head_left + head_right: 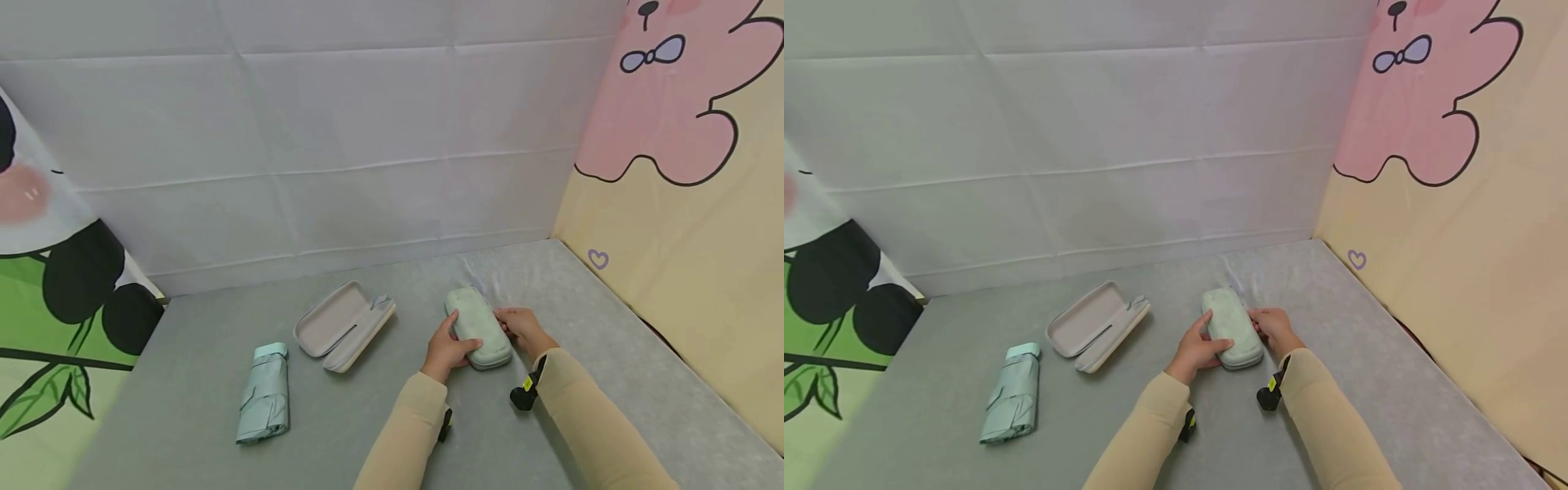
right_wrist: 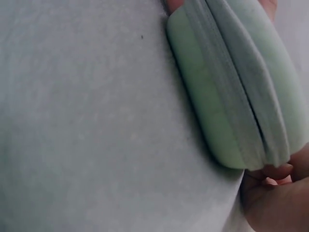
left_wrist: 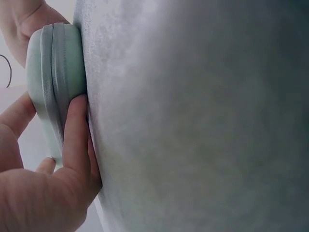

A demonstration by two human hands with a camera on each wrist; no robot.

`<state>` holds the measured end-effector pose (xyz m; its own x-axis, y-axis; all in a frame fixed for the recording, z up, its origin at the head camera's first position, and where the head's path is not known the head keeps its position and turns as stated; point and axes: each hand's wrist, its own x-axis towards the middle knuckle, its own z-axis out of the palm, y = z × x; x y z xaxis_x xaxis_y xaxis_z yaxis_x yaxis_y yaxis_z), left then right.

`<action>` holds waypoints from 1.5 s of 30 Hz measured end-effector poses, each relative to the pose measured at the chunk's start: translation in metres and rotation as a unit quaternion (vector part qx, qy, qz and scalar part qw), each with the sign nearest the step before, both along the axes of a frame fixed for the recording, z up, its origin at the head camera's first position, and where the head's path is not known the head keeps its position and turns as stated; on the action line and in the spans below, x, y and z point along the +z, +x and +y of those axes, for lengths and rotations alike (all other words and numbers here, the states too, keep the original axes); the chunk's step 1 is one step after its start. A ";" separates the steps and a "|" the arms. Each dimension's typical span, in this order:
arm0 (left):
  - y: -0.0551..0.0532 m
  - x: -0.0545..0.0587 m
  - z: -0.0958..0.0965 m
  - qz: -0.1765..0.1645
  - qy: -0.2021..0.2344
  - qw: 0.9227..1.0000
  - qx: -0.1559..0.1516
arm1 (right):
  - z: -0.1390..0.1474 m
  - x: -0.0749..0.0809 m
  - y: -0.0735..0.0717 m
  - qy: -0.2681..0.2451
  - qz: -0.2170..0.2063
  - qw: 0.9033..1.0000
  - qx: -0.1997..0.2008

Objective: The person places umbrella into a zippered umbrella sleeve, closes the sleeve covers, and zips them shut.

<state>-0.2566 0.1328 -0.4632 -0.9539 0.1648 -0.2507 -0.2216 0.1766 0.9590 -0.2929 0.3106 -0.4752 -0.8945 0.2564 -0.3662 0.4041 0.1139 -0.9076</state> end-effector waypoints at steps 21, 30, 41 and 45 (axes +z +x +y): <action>-0.001 -0.002 0.001 -0.002 -0.005 1.000 0.005 | 0.004 -0.001 0.005 -0.004 0.011 1.000 0.011; -0.002 -0.003 0.000 -0.001 -0.006 1.000 0.002 | 0.005 -0.001 0.008 -0.003 0.005 1.000 0.023; -0.001 -0.002 -0.002 -0.002 0.003 1.000 -0.004 | 0.006 -0.002 0.011 -0.008 -0.003 1.000 0.020; -0.002 -0.003 -0.001 -0.004 -0.003 1.000 -0.001 | 0.006 -0.002 0.013 -0.011 -0.002 1.000 0.023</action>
